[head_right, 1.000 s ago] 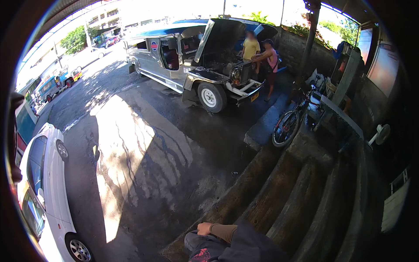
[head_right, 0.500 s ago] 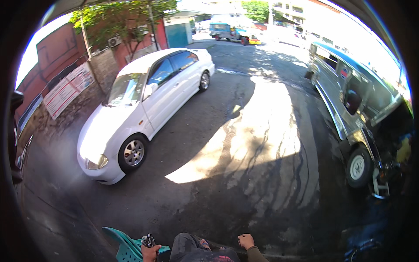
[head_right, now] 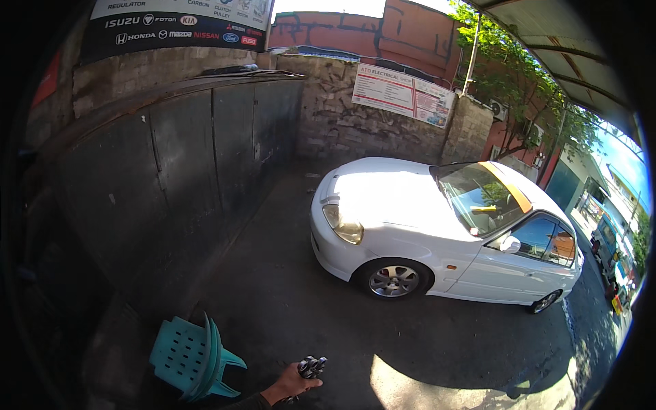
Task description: The person gathers wrenches and a cardboard sheet, then moves to a blue jeepney. They place the cardboard on the floor and use a wrench to tighten bolts under the driver's seat area.
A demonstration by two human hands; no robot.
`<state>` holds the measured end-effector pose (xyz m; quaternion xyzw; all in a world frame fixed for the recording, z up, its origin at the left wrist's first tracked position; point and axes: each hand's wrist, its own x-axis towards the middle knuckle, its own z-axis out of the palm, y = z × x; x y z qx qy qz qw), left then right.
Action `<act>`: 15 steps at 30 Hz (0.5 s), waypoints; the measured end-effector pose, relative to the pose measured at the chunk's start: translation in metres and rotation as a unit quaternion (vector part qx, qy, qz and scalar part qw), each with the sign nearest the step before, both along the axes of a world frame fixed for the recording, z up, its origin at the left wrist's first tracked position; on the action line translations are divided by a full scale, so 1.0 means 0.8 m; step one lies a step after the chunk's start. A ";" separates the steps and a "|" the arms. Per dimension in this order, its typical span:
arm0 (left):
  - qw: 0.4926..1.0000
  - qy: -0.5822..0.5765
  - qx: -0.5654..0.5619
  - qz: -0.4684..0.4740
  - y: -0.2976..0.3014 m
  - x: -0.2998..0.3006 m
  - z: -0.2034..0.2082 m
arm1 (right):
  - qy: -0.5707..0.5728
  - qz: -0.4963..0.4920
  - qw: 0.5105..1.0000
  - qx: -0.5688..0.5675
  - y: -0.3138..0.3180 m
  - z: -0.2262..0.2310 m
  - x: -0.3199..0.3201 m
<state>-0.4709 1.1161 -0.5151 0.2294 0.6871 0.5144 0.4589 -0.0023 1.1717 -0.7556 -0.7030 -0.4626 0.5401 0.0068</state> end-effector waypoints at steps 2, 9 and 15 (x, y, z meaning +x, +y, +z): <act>0.995 -0.067 0.049 0.054 0.041 -0.026 0.015 | -0.035 0.086 0.996 -0.011 0.086 0.014 -0.064; 0.952 0.146 0.175 0.206 0.196 -0.201 0.016 | -0.099 0.336 0.935 0.050 0.409 -0.025 -0.306; 0.911 0.228 0.011 0.344 0.253 -0.369 0.040 | -0.135 0.721 0.609 0.303 0.713 -0.092 -0.635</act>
